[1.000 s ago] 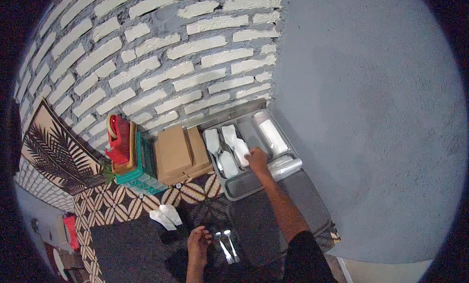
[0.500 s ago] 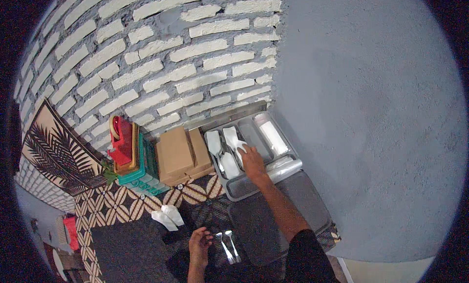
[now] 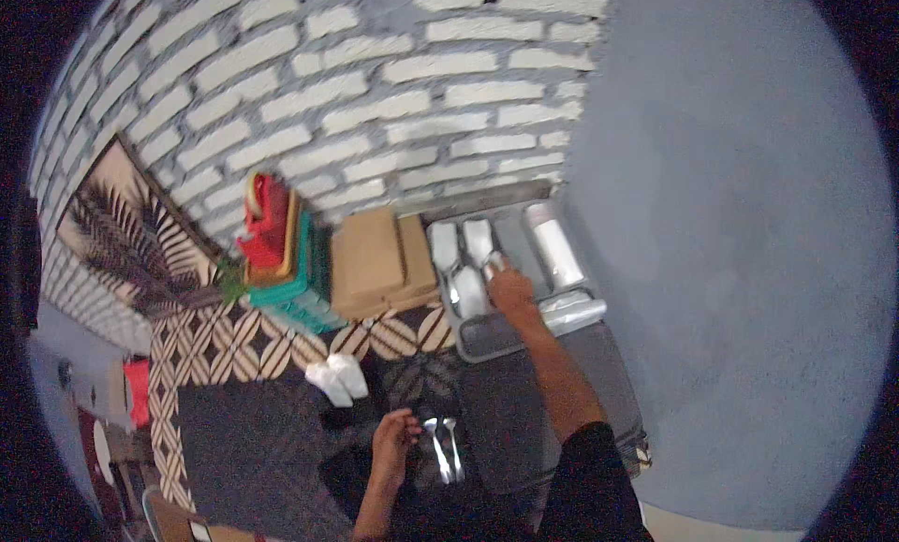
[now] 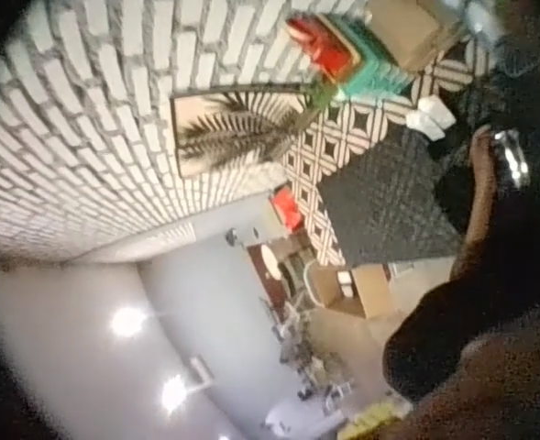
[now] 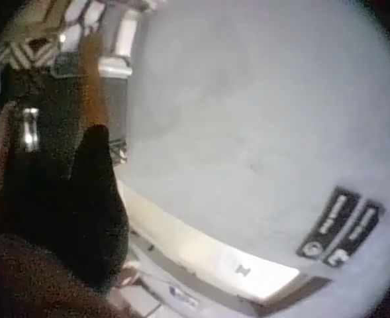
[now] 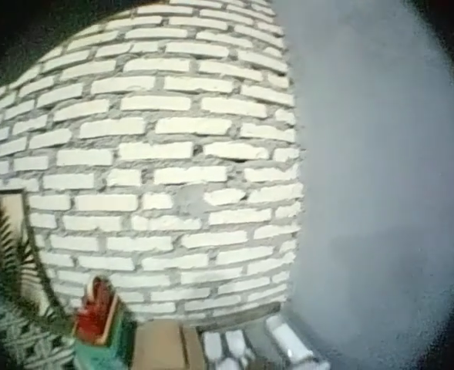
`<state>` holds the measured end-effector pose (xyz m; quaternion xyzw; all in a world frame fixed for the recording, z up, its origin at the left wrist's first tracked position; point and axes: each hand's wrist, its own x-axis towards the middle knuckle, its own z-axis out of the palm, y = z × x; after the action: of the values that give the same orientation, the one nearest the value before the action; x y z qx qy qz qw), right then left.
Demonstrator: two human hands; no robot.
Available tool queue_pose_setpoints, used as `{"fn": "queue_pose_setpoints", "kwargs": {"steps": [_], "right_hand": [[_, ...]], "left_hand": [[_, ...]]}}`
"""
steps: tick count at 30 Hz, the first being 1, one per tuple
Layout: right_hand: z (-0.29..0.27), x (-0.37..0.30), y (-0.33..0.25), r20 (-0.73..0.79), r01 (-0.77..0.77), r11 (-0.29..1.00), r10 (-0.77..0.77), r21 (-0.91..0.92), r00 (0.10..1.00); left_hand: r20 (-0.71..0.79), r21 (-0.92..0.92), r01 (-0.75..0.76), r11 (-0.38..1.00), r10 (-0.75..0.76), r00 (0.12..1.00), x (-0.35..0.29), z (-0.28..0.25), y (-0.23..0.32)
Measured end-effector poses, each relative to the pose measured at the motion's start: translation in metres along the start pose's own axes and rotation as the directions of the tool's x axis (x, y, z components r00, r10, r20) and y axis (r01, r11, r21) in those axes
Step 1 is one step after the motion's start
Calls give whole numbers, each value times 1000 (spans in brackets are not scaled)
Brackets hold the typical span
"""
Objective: The recorder is wrapping forks in white napkins and placing them into a tray.
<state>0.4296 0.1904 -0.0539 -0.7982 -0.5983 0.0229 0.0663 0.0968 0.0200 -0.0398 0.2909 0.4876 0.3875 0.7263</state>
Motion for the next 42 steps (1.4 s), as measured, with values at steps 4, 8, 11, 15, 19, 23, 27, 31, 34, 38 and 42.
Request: {"fn": "queue_pose_setpoints", "kwargs": {"steps": [4, 8, 11, 15, 19, 23, 27, 31, 34, 38, 42], "right_hand": [[-20, -37, -28, -295, 144, 954, -63, 263, 953], [-19, -141, -93, -1, 108, 801, -133, 589, 991], [-14, -224, -117, 217, -6, 779, -168, 627, 962], [14, -286, -134, 285, -60, 832, -120, 551, 951], [17, -299, -144, 306, -158, 868, 7, 471, 952], [29, -300, -143, 233, -93, 866, -28, 492, 972], [21, -303, -134, 171, -44, 787, -78, 615, 982], [14, -309, -135, 130, -59, 755, -36, 653, 991], [-24, -320, -164, 187, -75, 656, -103, 751, 977], [-15, -345, -193, 220, -81, 456, -260, 886, 940], [-31, -362, -223, 201, -69, 350, -357, 934, 912]], "left_hand": [[-70, -110, -150, 982, 143, 987, -12, -2, -2], [-179, -116, -252, 961, 230, 957, -30, -17, -23], [-100, 9, -131, 991, 131, 986, -45, -12, -38], [10, 171, -31, 985, 29, 1000, -57, -17, -75], [38, 334, -162, 929, 158, 987, -66, -18, -85], [39, 417, -232, 879, 238, 970, -82, -17, -55], [-81, 278, -288, 916, 321, 944, -116, -30, -8], [-374, 780, -341, 525, 827, 418, -104, -82, -6], [-416, 847, -163, 505, 822, 388, -90, -159, -39], [-350, 755, 10, 656, 390, 851, -87, -182, -41], [-146, 218, -152, 964, 186, 972, -125, -112, 14]]}}
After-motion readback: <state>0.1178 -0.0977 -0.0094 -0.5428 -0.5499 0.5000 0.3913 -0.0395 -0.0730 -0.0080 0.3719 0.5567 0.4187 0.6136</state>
